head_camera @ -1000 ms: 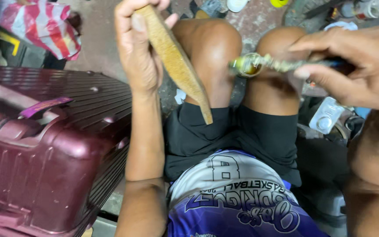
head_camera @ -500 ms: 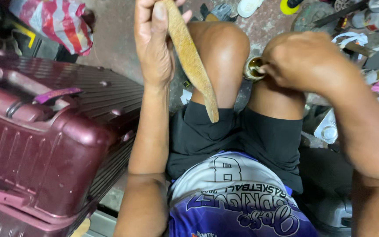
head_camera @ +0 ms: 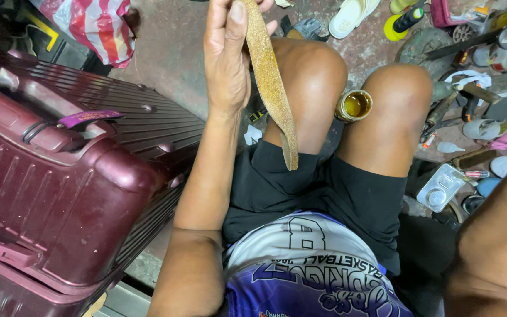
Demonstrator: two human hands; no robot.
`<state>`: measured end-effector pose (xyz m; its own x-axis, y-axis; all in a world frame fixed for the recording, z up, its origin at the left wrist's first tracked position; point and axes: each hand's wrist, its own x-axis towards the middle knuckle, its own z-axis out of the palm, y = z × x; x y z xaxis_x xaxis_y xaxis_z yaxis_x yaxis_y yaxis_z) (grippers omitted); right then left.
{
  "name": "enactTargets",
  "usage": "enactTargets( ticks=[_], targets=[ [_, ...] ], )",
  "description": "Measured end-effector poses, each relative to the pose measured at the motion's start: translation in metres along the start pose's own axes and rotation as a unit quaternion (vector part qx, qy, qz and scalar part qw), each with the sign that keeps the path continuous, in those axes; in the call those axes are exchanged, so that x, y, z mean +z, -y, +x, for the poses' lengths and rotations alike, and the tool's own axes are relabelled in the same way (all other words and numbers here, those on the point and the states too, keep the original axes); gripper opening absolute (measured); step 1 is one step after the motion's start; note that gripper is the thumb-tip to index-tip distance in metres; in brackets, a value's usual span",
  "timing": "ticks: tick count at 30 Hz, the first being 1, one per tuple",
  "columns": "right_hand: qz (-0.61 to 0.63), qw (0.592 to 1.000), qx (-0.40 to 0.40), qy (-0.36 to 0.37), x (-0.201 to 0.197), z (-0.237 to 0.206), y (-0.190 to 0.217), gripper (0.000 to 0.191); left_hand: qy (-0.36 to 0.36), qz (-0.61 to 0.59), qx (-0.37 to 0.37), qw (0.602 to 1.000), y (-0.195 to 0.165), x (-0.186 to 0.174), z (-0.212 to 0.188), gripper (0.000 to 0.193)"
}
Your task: The person sits on the floor of a cluttered shoe repair workshop and applies glue with a brush to a wooden shoe last, rotating it to coat different sides. They dip the brush into a jar of glue, briefly handle a metal tin, and continue brushing the glue over the wooden form.
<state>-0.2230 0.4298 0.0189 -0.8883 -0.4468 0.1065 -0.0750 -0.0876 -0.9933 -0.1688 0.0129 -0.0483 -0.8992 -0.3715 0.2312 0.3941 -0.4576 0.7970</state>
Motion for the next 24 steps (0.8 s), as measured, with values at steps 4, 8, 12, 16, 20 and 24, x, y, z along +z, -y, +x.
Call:
enactTargets(
  ticks=[4,8,12,16,20,24],
  targets=[
    [-0.301,0.945,-0.088,0.096,0.058,0.027,0.028,0.028,0.006,0.011,-0.004,1.0,0.002,-0.001,-0.002,0.035],
    [-0.374,0.895,-0.157,0.184,0.112,0.06,0.029,0.025,0.015,-0.022,0.004,1.0,0.007,-0.002,-0.003,0.033],
    [-0.379,0.86,-0.246,0.239,0.13,0.085,0.023,0.02,0.017,-0.066,0.004,0.998,0.019,-0.01,-0.004,0.026],
    [-0.397,0.834,-0.267,0.276,0.144,0.096,0.023,0.019,0.019,-0.044,0.033,0.998,0.042,-0.03,-0.008,0.02],
    [-0.409,0.813,-0.211,0.356,0.155,0.093,0.037,0.024,-0.032,-0.125,0.037,0.991,0.069,-0.055,-0.01,0.015],
    [-0.394,0.839,-0.156,0.341,0.157,0.091,0.044,0.025,-0.022,-0.117,0.036,0.992,0.081,-0.061,-0.01,0.012]
  ],
)
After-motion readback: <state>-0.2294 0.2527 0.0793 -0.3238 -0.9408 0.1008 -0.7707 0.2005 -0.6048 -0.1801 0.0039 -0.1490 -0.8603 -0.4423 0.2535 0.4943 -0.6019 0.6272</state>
